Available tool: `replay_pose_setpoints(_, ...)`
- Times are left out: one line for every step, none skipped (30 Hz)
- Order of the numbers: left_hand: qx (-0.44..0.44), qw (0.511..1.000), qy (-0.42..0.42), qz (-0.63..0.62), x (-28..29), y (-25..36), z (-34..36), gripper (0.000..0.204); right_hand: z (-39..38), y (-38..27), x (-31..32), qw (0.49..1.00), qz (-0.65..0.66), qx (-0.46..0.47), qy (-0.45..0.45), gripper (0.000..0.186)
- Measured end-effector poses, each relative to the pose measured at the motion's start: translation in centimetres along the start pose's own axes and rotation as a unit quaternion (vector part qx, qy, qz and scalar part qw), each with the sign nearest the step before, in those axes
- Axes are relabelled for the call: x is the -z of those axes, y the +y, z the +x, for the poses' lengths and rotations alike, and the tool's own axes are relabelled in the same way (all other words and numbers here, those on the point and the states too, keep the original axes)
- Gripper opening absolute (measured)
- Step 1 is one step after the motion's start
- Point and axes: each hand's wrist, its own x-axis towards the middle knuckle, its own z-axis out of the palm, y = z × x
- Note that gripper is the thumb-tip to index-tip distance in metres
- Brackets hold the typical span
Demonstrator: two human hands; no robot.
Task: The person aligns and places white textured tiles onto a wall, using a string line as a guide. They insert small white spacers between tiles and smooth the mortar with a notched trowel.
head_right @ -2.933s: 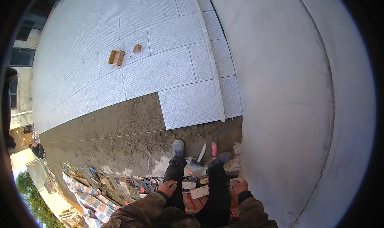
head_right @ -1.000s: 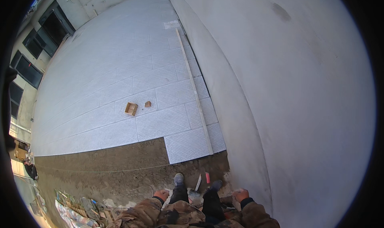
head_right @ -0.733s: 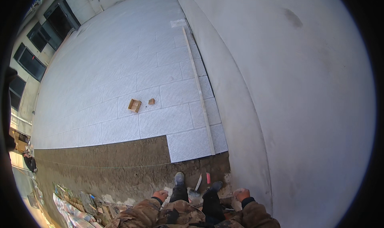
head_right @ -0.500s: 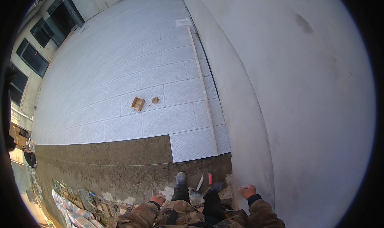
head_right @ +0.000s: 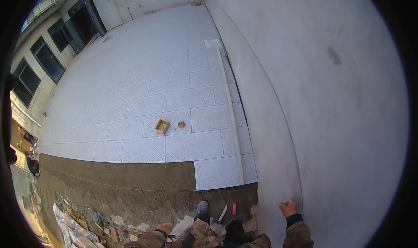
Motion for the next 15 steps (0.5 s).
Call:
replay_pose_setpoints(0.014,1.0,0.006,-0.026,0.0,-0.6,-0.3,0.028,0.4,0.1,0.1,1.0,0.011,0.001,-0.002,0.016)
replay_pose_setpoints(0.015,0.997,-0.01,-0.073,0.0,-1.7,-0.7,0.027,0.8,0.2,0.1,1.0,-0.005,0.015,-0.002,0.016)
replay_pose_setpoints(0.038,0.995,-0.021,-0.084,-0.3,-2.9,-1.3,0.027,1.2,0.3,0.3,1.0,-0.012,0.021,-0.004,0.016)
replay_pose_setpoints(0.048,0.992,-0.028,-0.114,-0.7,-4.2,-1.9,0.028,1.6,0.3,0.5,1.0,-0.013,0.015,-0.016,0.015)
replay_pose_setpoints(0.099,0.985,-0.035,-0.139,-1.0,-5.4,-2.6,0.028,1.9,0.3,0.8,0.999,-0.022,0.036,-0.01,0.015)
replay_pose_setpoints(0.07,0.985,-0.036,-0.155,-1.4,-6.4,-3.2,0.029,2.2,0.1,1.2,0.999,-0.021,0.044,-0.01,0.014)
replay_pose_setpoints(0.082,0.984,-0.037,-0.154,-1.7,-7.1,-3.5,0.029,2.3,-0.1,1.6,0.999,-0.018,0.05,-0.007,0.014)
replay_pose_setpoints(0.09,0.984,-0.038,-0.15,-2.0,-7.6,-3.8,0.029,2.3,-0.4,1.9,0.998,-0.009,0.057,-0.001,0.013)
replay_pose_setpoints(0.097,0.984,-0.04,-0.146,-2.2,-7.9,-3.9,0.029,2.2,-0.8,2.3,0.998,-0.003,0.063,0.006,0.012)
replay_pose_setpoints(0.103,0.983,-0.044,-0.147,-2.4,-7.9,-4.0,0.029,1.8,-1.3,2.8,0.998,0.005,0.067,0.017,0.011)
replay_pose_setpoints(0.101,0.983,-0.047,-0.146,-2.3,-7.8,-3.8,0.03,1.3,-1.8,3.1,0.997,0.005,0.07,0.027,0.01)
replay_pose_setpoints(0.101,0.983,-0.049,-0.147,-2.1,-7.5,-3.6,0.03,0.6,-2.4,3.3,0.996,0.009,0.072,0.042,0.01)
replay_pose_setpoints(0.099,0.983,-0.052,-0.149,-1.7,-7.2,-3.3,0.03,-0.1,-3.0,3.4,0.995,0.03,0.085,0.044,0.01)
replay_pose_setpoints(0.094,0.983,-0.054,-0.151,-1.0,-6.8,-2.9,0.03,-1.0,-3.7,3.6,0.993,0.013,0.083,0.081,0.013)
replay_pose_setpoints(0.091,0.982,-0.056,-0.156,-0.2,-6.4,-2.4,0.03,-1.9,-4.5,4.0,0.99,0.011,0.093,0.106,0.017)
